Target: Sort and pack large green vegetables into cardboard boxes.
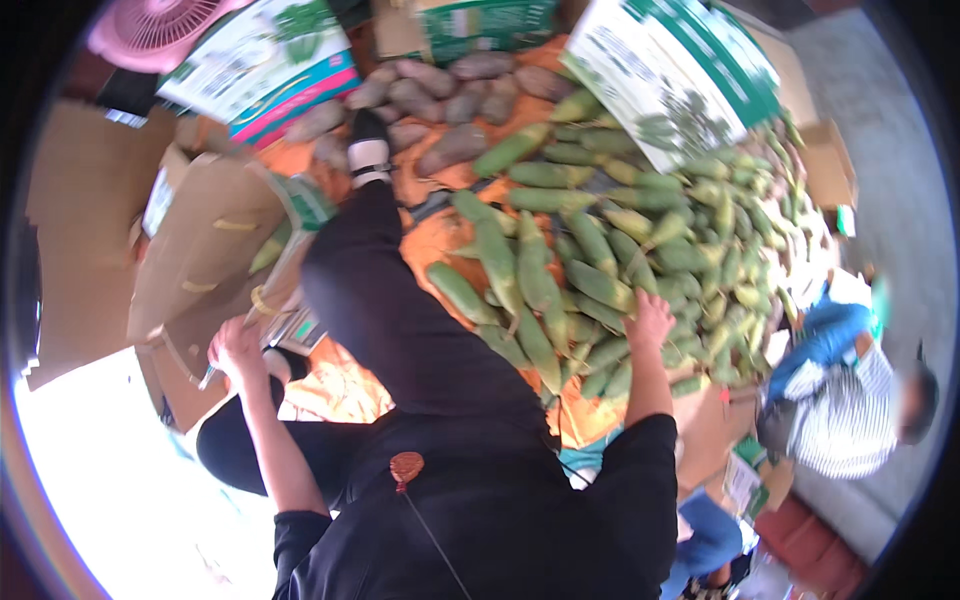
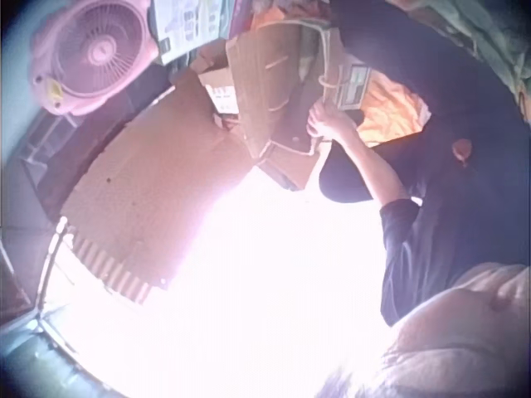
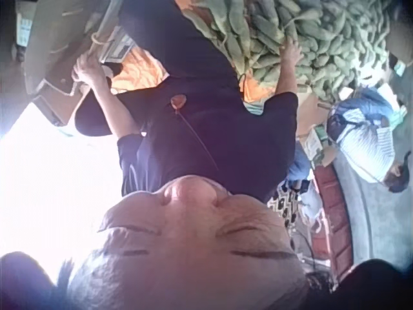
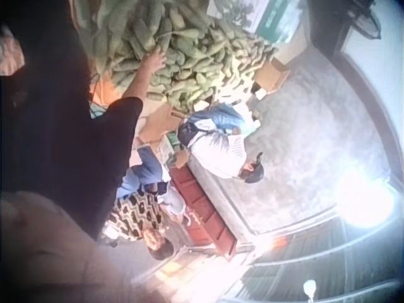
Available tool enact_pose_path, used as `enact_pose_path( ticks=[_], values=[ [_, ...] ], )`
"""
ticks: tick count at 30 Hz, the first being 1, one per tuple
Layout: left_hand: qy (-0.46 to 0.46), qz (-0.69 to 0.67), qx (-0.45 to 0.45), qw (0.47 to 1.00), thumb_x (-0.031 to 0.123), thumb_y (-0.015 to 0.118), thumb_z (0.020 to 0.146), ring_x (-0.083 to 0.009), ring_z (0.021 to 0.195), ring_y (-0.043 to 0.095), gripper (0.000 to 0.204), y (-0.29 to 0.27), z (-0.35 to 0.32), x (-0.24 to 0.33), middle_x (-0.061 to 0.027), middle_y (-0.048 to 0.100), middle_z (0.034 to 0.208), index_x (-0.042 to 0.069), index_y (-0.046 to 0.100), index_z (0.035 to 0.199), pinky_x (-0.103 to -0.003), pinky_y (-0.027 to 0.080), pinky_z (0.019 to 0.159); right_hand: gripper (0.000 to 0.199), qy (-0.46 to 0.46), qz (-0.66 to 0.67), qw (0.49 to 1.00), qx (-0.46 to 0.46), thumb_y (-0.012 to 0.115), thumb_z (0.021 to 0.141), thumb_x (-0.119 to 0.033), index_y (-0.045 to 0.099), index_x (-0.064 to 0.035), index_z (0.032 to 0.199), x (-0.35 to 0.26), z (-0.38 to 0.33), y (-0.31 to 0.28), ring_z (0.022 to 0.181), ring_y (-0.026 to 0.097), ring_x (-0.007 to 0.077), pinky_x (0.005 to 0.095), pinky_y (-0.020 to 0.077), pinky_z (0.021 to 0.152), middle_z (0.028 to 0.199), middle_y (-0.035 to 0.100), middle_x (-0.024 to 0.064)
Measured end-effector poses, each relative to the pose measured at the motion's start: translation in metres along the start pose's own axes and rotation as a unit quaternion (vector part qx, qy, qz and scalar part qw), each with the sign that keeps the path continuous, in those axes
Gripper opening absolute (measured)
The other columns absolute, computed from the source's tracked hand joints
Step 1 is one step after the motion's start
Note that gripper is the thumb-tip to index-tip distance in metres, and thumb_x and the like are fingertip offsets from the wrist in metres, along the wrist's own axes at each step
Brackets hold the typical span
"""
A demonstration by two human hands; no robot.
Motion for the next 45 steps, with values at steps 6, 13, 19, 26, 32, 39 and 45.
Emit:
enact_pose_path(
  ticks=[6, 13, 19, 26, 32, 39, 45],
  values=[
    [-0.041, -0.032, -0.009, 0.999, 0.008, 0.07, 0.069, -0.0207, 0.097, 0.055, 0.016, -0.006, -0.005, -0.002, 0.001, 0.063, 0.087, 0.014, 0.066, 0.084, -0.046, 0.027, 0.101, 0.065, -0.008, -0.024, 1.0, 0.016, 0.081, 0.061, -0.026, 0.053, -0.0247, 0.12, -0.028, 0.008, 0.0, 0.109, 0.05, 0.0256, 0.0474, 0.0411, 0.086, 0.113, 0.054, 0.0022],
    [-0.042, -0.052, 0.002, 0.998, 0.008, 0.067, 0.071, -0.0187, 0.095, 0.055, 0.014, -0.01, -0.007, -0.002, 0.0036, 0.061, 0.086, 0.016, 0.066, 0.082, -0.049, 0.024, 0.102, 0.06, -0.052, 0.02, 0.998, -0.003, 0.079, 0.059, -0.022, 0.059, -0.0162, 0.115, -0.044, 0.011, -0.007, 0.107, 0.05, 0.0326, 0.0427, 0.0456, 0.089, 0.111, 0.054, 0.0086],
    [-0.044, -0.054, -0.007, 0.998, 0.007, 0.067, 0.071, -0.0195, 0.096, 0.054, 0.015, -0.009, -0.01, -0.003, 0.0024, 0.061, 0.088, 0.016, 0.066, 0.083, -0.05, 0.024, 0.102, 0.061, -0.135, 0.076, 0.987, 0.034, 0.079, 0.058, -0.022, 0.06, -0.0119, 0.116, -0.073, 0.007, -0.056, 0.101, 0.049, 0.036, 0.0436, 0.0446, 0.089, 0.105, 0.055, 0.0122],
    [-0.056, -0.044, 0.01, 0.997, 0.006, 0.066, 0.07, -0.0204, 0.093, 0.055, 0.014, -0.012, -0.011, -0.008, 0.0019, 0.062, 0.085, 0.014, 0.065, 0.081, -0.048, 0.027, 0.101, 0.054, -0.288, 0.183, 0.927, 0.155, 0.078, 0.061, -0.017, 0.061, -0.007, 0.111, -0.164, -0.001, -0.213, 0.098, 0.048, 0.0358, 0.0426, 0.0422, 0.085, 0.101, 0.054, 0.0146],
    [-0.032, -0.064, 0.011, 0.997, 0.007, 0.066, 0.072, -0.0202, 0.095, 0.055, 0.015, -0.006, -0.011, -0.007, 0.0027, 0.061, 0.085, 0.016, 0.065, 0.083, -0.051, 0.025, 0.102, 0.056, -0.444, 0.287, 0.829, 0.181, 0.079, 0.063, -0.019, 0.06, -0.0084, 0.114, -0.272, -0.041, -0.327, 0.099, 0.049, 0.0313, 0.0392, 0.0414, 0.086, 0.098, 0.053, 0.0103],
    [-0.033, -0.036, 0.029, 0.998, 0.007, 0.067, 0.07, -0.0199, 0.091, 0.056, 0.014, -0.01, -0.011, -0.006, 0.0014, 0.061, 0.084, 0.015, 0.064, 0.082, -0.047, 0.027, 0.1, 0.045, -0.634, 0.278, 0.694, 0.197, 0.078, 0.062, -0.027, 0.065, -0.0094, 0.101, -0.452, -0.145, -0.372, 0.094, 0.055, 0.0271, 0.0407, 0.0462, 0.076, 0.092, 0.058, 0.0079],
    [-0.013, -0.023, 0.005, 1.0, 0.007, 0.067, 0.072, -0.0219, 0.091, 0.056, 0.014, -0.004, -0.01, 0.002, -0.0004, 0.061, 0.085, 0.013, 0.064, 0.085, -0.048, 0.027, 0.099, 0.025, -0.594, 0.23, 0.762, 0.114, 0.075, 0.064, -0.025, 0.07, -0.0116, 0.084, -0.571, -0.202, -0.281, 0.1, 0.054, 0.0268, 0.039, 0.0502, 0.076, 0.098, 0.06, 0.0062]
  ],
)
Point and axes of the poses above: each hand's wrist, its own z-axis towards the middle knuckle, its own y-axis out of the palm, x = y × z, the point moved 6 cm from there along z, towards the middle knuckle
